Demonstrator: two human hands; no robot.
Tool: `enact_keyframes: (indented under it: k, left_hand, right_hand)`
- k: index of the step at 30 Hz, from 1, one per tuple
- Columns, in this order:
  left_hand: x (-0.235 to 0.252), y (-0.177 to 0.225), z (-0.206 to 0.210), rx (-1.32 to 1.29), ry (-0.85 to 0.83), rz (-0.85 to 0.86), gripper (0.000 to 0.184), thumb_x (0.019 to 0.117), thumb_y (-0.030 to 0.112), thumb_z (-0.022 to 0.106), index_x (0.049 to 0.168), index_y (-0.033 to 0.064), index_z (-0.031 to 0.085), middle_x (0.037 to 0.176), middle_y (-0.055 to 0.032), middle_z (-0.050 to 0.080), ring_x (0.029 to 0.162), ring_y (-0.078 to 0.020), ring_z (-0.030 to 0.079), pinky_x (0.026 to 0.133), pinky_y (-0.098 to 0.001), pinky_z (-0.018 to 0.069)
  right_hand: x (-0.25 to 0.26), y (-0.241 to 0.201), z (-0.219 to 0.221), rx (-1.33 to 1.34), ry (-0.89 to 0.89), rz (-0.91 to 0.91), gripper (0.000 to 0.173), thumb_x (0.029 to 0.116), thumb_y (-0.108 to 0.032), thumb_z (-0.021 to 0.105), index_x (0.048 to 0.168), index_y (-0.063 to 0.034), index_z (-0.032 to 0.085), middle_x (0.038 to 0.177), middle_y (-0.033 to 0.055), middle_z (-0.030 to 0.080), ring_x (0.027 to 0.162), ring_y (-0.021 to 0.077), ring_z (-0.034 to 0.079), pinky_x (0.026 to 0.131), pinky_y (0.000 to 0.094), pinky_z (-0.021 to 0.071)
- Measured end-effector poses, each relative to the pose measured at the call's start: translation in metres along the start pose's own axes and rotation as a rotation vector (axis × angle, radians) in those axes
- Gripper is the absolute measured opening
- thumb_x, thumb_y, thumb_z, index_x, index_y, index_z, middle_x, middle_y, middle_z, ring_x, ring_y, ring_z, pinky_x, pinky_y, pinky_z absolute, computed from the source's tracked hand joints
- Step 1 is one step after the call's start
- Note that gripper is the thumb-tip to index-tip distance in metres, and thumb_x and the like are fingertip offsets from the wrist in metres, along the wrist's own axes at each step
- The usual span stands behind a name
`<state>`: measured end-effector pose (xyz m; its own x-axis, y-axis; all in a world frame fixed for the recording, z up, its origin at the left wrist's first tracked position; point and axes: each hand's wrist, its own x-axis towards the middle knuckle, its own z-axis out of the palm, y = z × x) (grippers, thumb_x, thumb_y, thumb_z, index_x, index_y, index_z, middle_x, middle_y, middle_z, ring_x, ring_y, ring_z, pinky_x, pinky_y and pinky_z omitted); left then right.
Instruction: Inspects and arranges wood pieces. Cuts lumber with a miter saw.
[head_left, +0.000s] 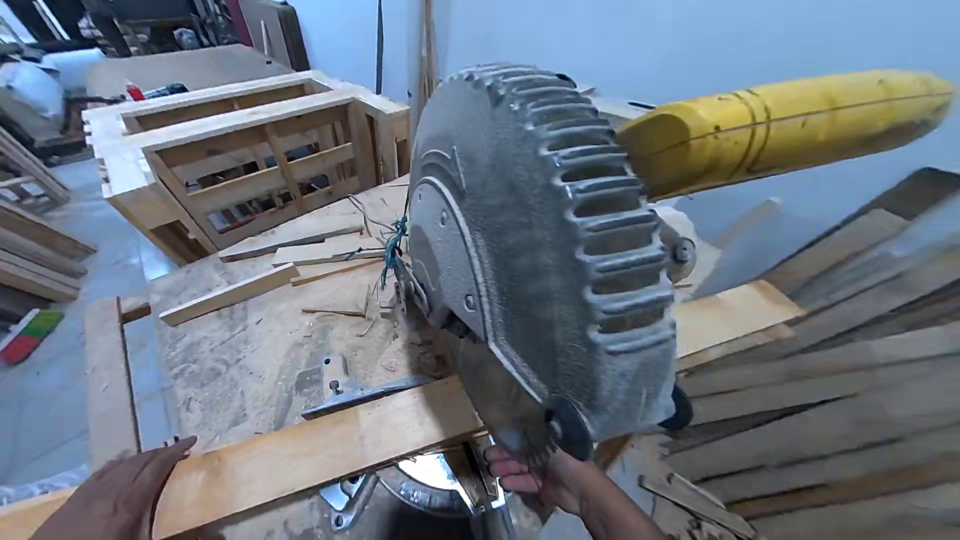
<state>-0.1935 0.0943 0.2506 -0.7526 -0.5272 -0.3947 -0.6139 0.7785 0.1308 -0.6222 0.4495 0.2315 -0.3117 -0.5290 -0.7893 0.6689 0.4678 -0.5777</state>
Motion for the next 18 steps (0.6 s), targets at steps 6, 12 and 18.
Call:
enact_keyframes:
  k: [6,12,18]
  left_hand:
    - [0.022,-0.005,-0.004,0.068,-0.055,-0.071,0.109,0.0525,0.067,0.089,0.136,0.0049,0.056,0.126,-0.0212,0.063,0.119,-0.0414,0.061,0.098,-0.0602,0.0514]
    - [0.02,-0.009,0.001,0.068,-0.012,-0.039,0.108,0.0531,0.069,0.088,0.135,0.006,0.057,0.127,-0.0188,0.064,0.119,-0.0386,0.061,0.1,-0.0573,0.0511]
    - [0.01,0.02,-0.017,0.038,-0.101,-0.099,0.112,0.0615,0.07,0.086,0.145,0.0063,0.05,0.14,-0.0188,0.057,0.13,-0.0375,0.054,0.109,-0.0561,0.0444]
  right_hand:
    - [0.002,-0.02,0.004,0.021,0.006,0.107,0.078,0.1006,-0.071,0.037,0.12,0.0022,0.057,0.099,0.0202,0.072,0.086,0.0325,0.073,0.072,0.0453,0.0619]
    - [0.006,-0.032,-0.004,-0.009,-0.032,0.158,0.077,0.1001,-0.07,0.04,0.119,0.0022,0.058,0.1,0.0198,0.072,0.087,0.0326,0.074,0.073,0.0465,0.0624]
    - [0.004,-0.03,-0.006,-0.149,0.002,0.127,0.075,0.1022,-0.069,0.031,0.113,-0.0015,0.061,0.093,0.0158,0.073,0.08,0.0291,0.073,0.069,0.0446,0.0604]
